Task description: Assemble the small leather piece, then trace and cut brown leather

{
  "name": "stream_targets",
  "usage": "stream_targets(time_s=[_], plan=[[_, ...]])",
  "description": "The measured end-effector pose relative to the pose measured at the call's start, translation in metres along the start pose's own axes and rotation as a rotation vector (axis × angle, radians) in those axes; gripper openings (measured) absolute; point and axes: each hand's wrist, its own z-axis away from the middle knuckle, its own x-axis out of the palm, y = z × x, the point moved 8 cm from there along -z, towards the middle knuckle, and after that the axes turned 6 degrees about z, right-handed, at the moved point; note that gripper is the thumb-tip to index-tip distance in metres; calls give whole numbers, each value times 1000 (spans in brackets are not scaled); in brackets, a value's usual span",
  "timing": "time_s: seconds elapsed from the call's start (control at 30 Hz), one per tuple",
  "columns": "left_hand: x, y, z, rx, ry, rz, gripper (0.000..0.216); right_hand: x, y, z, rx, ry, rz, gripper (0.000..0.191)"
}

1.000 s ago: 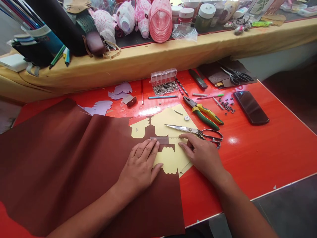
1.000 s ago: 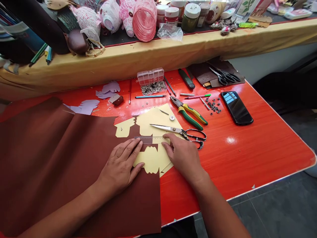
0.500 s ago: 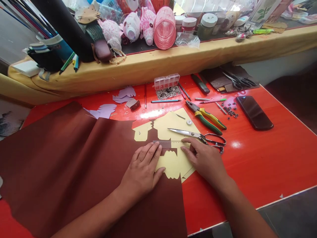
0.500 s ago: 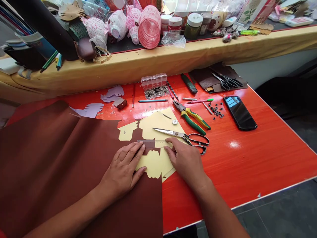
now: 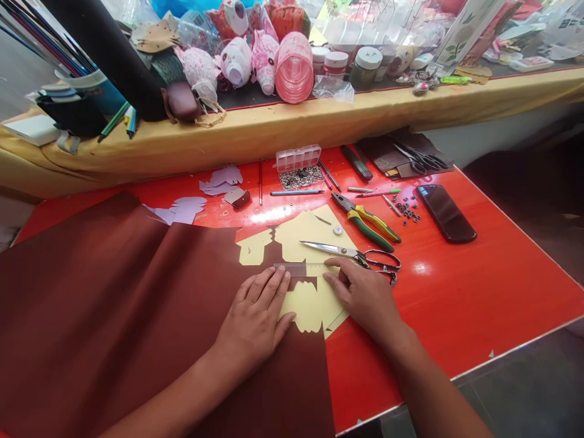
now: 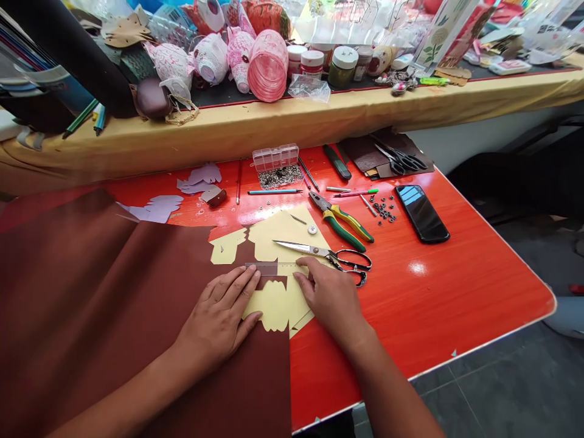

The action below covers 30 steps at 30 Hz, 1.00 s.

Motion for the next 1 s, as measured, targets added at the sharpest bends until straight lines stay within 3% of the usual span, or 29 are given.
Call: stream_targets(time_s=[0.53,0.77,0.9,1.0], plan=[[-1,2,-9,95,50,-88,53,-8,0,-9,32,-161,-81,24],[-2,2,-8,104,147,-82,45,-60,41,-50,67,50,-126,28],[-4,1,-8,93,189,-56,45,-94,72,-86,119,123,73,27],[-4,0,-8,84,201,-45,44,-104,75,-110,88,107,212,24]])
